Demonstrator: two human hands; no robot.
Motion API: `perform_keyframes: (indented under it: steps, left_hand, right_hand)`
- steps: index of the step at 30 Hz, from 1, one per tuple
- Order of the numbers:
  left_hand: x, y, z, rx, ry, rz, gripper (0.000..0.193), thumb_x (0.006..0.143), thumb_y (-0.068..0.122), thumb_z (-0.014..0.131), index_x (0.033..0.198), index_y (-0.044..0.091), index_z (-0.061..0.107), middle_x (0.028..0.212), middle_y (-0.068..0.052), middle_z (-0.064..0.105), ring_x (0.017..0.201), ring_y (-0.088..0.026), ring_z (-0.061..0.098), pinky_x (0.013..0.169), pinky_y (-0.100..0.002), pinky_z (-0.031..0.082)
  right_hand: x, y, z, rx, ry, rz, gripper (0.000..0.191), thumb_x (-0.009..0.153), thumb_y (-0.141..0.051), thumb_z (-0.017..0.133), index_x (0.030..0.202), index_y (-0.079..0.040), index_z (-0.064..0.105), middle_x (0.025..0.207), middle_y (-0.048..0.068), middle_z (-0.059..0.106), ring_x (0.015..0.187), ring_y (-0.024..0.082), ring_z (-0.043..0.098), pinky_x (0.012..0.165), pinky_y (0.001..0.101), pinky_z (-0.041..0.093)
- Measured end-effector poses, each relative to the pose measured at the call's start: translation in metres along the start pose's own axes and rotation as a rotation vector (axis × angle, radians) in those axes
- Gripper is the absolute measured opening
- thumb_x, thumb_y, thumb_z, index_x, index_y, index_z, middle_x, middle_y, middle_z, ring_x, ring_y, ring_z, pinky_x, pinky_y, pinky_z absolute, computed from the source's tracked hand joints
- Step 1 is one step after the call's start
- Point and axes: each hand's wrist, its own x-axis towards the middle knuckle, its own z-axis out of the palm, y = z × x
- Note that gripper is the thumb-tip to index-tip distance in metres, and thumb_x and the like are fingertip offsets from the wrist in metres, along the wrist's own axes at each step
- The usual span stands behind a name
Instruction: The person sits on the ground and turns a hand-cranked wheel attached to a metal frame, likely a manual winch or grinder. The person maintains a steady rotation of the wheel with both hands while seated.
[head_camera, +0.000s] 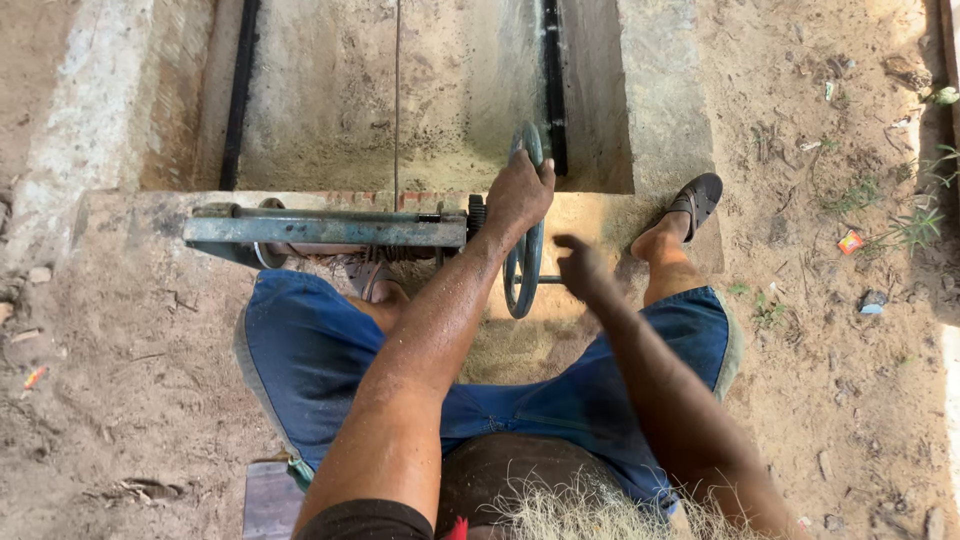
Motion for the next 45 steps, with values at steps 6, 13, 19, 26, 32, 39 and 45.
perform_keyframes:
  steps: [6, 13, 19, 26, 32, 39, 45]
  left_hand:
    - [-0.042, -0.002, 0.001, 0.001, 0.099, 0.137, 0.043, 0.109, 0.041, 0.046, 0.121, 0.0, 0.052, 0.072, -0.013, 0.069, 0.057, -0.031, 0.071, 0.05, -0.044, 0.058]
    - [-0.082, -0.011, 0.012, -0.118, 0.286, 0.31, 0.052, 0.105, 0.032, 0.054, 0.138, -0.007, 0.043, 0.085, -0.02, 0.071, 0.063, -0.037, 0.071, 0.052, -0.046, 0.06]
    - [-0.094, -0.02, 0.022, -0.085, 0.324, 0.363, 0.063, 0.106, 0.035, 0.053, 0.146, -0.011, 0.037, 0.094, -0.025, 0.07, 0.06, -0.037, 0.07, 0.047, -0.046, 0.058]
    - [-0.105, -0.027, 0.031, -0.042, 0.302, 0.391, 0.066, 0.108, 0.036, 0.048, 0.149, -0.013, 0.03, 0.094, -0.024, 0.069, 0.057, -0.034, 0.069, 0.044, -0.043, 0.057]
    - [-0.108, -0.025, 0.024, -0.077, 0.186, 0.348, 0.066, 0.109, 0.036, 0.046, 0.151, -0.01, 0.025, 0.097, -0.021, 0.069, 0.059, -0.032, 0.069, 0.046, -0.043, 0.059]
    - [-0.119, -0.032, 0.026, -0.035, 0.337, 0.463, 0.069, 0.109, 0.034, 0.051, 0.152, -0.013, 0.025, 0.111, -0.028, 0.067, 0.073, -0.036, 0.073, 0.055, -0.043, 0.061]
    - [-0.118, -0.035, 0.026, -0.062, 0.279, 0.436, 0.069, 0.108, 0.034, 0.05, 0.152, -0.014, 0.027, 0.11, -0.028, 0.068, 0.075, -0.036, 0.073, 0.055, -0.044, 0.061]
  right_hand:
    - [0.017, -0.046, -0.074, 0.501, 0.223, -0.107, 0.038, 0.104, -0.029, 0.057, 0.126, 0.0, 0.069, 0.105, 0.018, 0.074, 0.089, 0.021, 0.068, 0.077, 0.0359, 0.058]
    - [0.048, -0.076, -0.081, 0.579, 0.23, -0.131, 0.057, 0.102, -0.039, 0.062, 0.135, 0.008, 0.06, 0.114, 0.019, 0.07, 0.102, 0.025, 0.068, 0.083, 0.0386, 0.058]
    - [0.075, -0.09, -0.072, 0.525, 0.258, -0.108, 0.073, 0.094, -0.041, 0.067, 0.145, 0.008, 0.047, 0.126, 0.026, 0.066, 0.113, 0.031, 0.069, 0.091, 0.0413, 0.058]
    - [0.081, -0.098, -0.062, 0.464, 0.229, -0.045, 0.065, 0.097, -0.039, 0.063, 0.141, 0.005, 0.048, 0.123, 0.023, 0.065, 0.112, 0.032, 0.066, 0.091, 0.0475, 0.054]
    - [0.075, -0.1, -0.061, 0.427, 0.226, -0.044, 0.061, 0.095, -0.036, 0.062, 0.14, 0.004, 0.049, 0.119, 0.022, 0.068, 0.11, 0.032, 0.068, 0.093, 0.0468, 0.054]
    - [0.072, -0.095, -0.048, 0.362, 0.32, -0.122, 0.068, 0.095, -0.038, 0.062, 0.144, 0.004, 0.044, 0.123, 0.027, 0.065, 0.113, 0.038, 0.066, 0.095, 0.0501, 0.052]
    - [0.07, -0.097, -0.046, 0.349, 0.325, -0.113, 0.066, 0.095, -0.039, 0.062, 0.143, 0.003, 0.046, 0.126, 0.028, 0.066, 0.117, 0.04, 0.066, 0.097, 0.0504, 0.052]
